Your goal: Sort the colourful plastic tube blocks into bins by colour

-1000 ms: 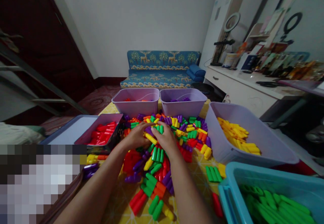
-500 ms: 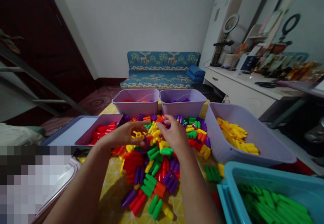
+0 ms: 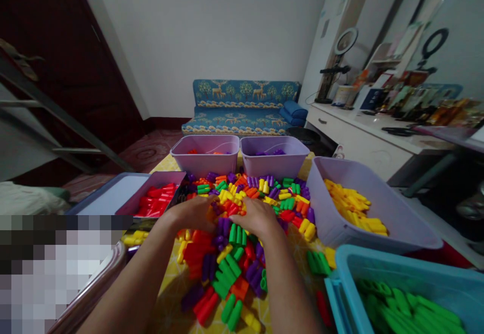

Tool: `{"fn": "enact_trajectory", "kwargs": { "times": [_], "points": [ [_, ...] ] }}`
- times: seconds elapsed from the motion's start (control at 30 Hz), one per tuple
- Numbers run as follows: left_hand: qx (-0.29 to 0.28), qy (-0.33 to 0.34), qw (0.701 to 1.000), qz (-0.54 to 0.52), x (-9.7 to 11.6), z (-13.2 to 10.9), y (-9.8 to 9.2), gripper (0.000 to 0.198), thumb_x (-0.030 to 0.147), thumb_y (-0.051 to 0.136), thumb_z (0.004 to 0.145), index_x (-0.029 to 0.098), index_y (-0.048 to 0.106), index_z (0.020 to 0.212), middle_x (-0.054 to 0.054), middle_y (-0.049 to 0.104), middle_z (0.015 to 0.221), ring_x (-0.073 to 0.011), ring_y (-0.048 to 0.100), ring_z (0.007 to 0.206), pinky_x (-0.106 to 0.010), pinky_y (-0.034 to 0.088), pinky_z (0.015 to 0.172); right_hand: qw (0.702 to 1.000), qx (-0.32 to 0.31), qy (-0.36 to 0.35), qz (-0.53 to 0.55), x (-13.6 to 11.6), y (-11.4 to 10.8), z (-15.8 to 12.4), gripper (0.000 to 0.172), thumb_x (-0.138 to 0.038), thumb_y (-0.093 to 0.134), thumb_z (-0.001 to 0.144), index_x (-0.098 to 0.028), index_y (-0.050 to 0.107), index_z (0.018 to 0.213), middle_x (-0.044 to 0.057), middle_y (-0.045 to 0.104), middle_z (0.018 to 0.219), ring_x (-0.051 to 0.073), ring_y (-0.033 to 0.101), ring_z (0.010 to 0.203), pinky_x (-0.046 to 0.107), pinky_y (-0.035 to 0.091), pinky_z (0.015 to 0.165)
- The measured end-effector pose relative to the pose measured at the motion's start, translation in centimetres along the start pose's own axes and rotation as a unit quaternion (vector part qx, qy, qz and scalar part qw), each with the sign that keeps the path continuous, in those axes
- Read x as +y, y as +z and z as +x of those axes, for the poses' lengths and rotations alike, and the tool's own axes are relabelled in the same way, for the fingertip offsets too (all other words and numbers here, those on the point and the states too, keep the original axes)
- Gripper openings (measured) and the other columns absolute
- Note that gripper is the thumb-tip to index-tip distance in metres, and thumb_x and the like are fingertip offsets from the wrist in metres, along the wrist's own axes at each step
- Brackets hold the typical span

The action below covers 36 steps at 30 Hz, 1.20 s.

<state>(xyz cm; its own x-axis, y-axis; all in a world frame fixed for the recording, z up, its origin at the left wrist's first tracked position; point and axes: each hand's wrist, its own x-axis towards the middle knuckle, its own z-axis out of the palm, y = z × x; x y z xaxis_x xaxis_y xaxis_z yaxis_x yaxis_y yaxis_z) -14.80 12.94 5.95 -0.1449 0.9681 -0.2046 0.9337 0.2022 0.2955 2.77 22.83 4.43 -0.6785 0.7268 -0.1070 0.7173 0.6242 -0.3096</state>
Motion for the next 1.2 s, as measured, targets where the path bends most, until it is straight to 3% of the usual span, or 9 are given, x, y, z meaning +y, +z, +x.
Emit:
{"fn": "enact_trajectory", "kwargs": {
  "times": [0.1, 0.27, 0.43, 0.53, 0.67, 0.87, 0.97, 1.07, 1.2],
  "points": [
    [0.01, 0.046, 0.998, -0.053, 0.3, 1.1, 1.0, 0.081, 0.036, 0.076, 0.053, 0.012, 0.049, 0.125, -0.018, 0.064, 0.113, -0.0317, 0.062, 0.101, -0.036, 0.051, 0.082, 0.997, 0.018, 0.002, 0.072, -1.2, 0.6, 0.2, 0.06, -0.051, 0.062, 0.071, -0.016, 0.055, 0.119, 0.016, 0.065, 0.114, 0.03, 0.061, 0.104, 0.038, 0.045, 0.086],
    [0.112, 0.139, 0.958, -0.225, 0.9, 1.6, 1.1, 0.092, 0.026, 0.075, 0.06, 0.014, 0.033, 0.141, -0.016, 0.058, 0.125, -0.0259, 0.061, 0.102, -0.036, 0.05, 0.087, 0.97, 0.079, 0.019, 0.228, -2.3, 0.6, 0.7, 0.052, -0.041, 0.066, 0.068, -0.016, 0.055, 0.112, 0.011, 0.068, 0.101, 0.027, 0.063, 0.094, 0.036, 0.047, 0.08],
    [0.162, 0.178, 0.916, -0.321, 1.3, 0.7, -0.7, 0.073, 0.028, 0.067, 0.074, 0.021, 0.038, 0.141, -0.013, 0.055, 0.131, -0.0181, 0.064, 0.087, -0.03, 0.053, 0.077, 0.924, 0.192, -0.064, 0.325, -1.3, -0.5, 0.9, 0.056, -0.039, 0.063, 0.074, -0.021, 0.049, 0.125, 0.009, 0.061, 0.12, 0.022, 0.058, 0.109, 0.036, 0.044, 0.093],
    [0.19, 0.118, 0.936, -0.27, 0.3, 0.6, -1.3, 0.056, 0.027, 0.062, 0.078, 0.022, 0.051, 0.132, -0.011, 0.059, 0.126, -0.0188, 0.065, 0.085, -0.03, 0.053, 0.076, 0.944, 0.194, -0.028, 0.264, -0.5, -1.5, 0.5, 0.06, -0.042, 0.065, 0.074, -0.022, 0.049, 0.128, 0.009, 0.063, 0.12, 0.022, 0.06, 0.106, 0.035, 0.045, 0.091],
    [0.278, -0.033, 0.956, -0.085, -1.6, 1.0, -0.9, 0.049, 0.022, 0.058, 0.078, 0.021, 0.056, 0.127, -0.011, 0.058, 0.128, -0.0248, 0.061, 0.104, -0.033, 0.047, 0.091, 0.972, 0.18, 0.048, 0.144, 0.1, -2.5, -0.1, 0.052, -0.046, 0.059, 0.079, -0.021, 0.055, 0.124, 0.01, 0.066, 0.115, 0.025, 0.062, 0.104, 0.035, 0.046, 0.088],
    [0.182, -0.08, 0.98, 0.009, -2.2, 1.9, 1.0, 0.057, 0.026, 0.062, 0.074, 0.016, 0.053, 0.129, -0.017, 0.061, 0.119, -0.0303, 0.058, 0.111, -0.038, 0.045, 0.092, 0.989, 0.12, 0.089, 0.022, 0.6, -0.7, 0.3, 0.063, -0.049, 0.056, 0.08, -0.019, 0.046, 0.134, 0.016, 0.056, 0.128, 0.03, 0.054, 0.116, 0.04, 0.042, 0.093],
    [0.159, -0.031, 0.987, -0.011, -1.6, 2.4, 1.9, 0.06, 0.021, 0.062, 0.07, 0.015, 0.053, 0.129, -0.017, 0.061, 0.12, -0.0304, 0.058, 0.11, -0.039, 0.045, 0.092, 0.99, 0.111, 0.079, 0.038, 0.2, 0.6, 0.8, 0.07, -0.051, 0.057, 0.079, -0.019, 0.04, 0.139, 0.02, 0.053, 0.128, 0.033, 0.055, 0.115, 0.043, 0.042, 0.092],
    [0.131, 0.066, 0.985, -0.09, -1.2, 2.7, 2.3, 0.07, 0.018, 0.065, 0.067, 0.017, 0.047, 0.134, -0.014, 0.059, 0.127, -0.0264, 0.058, 0.111, -0.035, 0.045, 0.093, 0.986, 0.112, 0.022, 0.124, -0.4, 1.2, 1.1, 0.063, -0.044, 0.058, 0.079, -0.021, 0.044, 0.136, 0.016, 0.055, 0.129, 0.029, 0.055, 0.115, 0.042, 0.042, 0.095],
    [0.073, 0.145, 0.971, -0.173, -1.3, 2.3, 1.6, 0.072, 0.026, 0.071, 0.065, 0.019, 0.049, 0.133, -0.01, 0.058, 0.129, -0.0233, 0.06, 0.107, -0.032, 0.047, 0.091, 0.95, 0.138, -0.073, 0.269, -0.7, 0.9, 1.2, 0.062, -0.033, 0.061, 0.078, -0.024, 0.042, 0.137, 0.008, 0.052, 0.134, 0.021, 0.049, 0.123, 0.036, 0.037, 0.103]
  ]
}}
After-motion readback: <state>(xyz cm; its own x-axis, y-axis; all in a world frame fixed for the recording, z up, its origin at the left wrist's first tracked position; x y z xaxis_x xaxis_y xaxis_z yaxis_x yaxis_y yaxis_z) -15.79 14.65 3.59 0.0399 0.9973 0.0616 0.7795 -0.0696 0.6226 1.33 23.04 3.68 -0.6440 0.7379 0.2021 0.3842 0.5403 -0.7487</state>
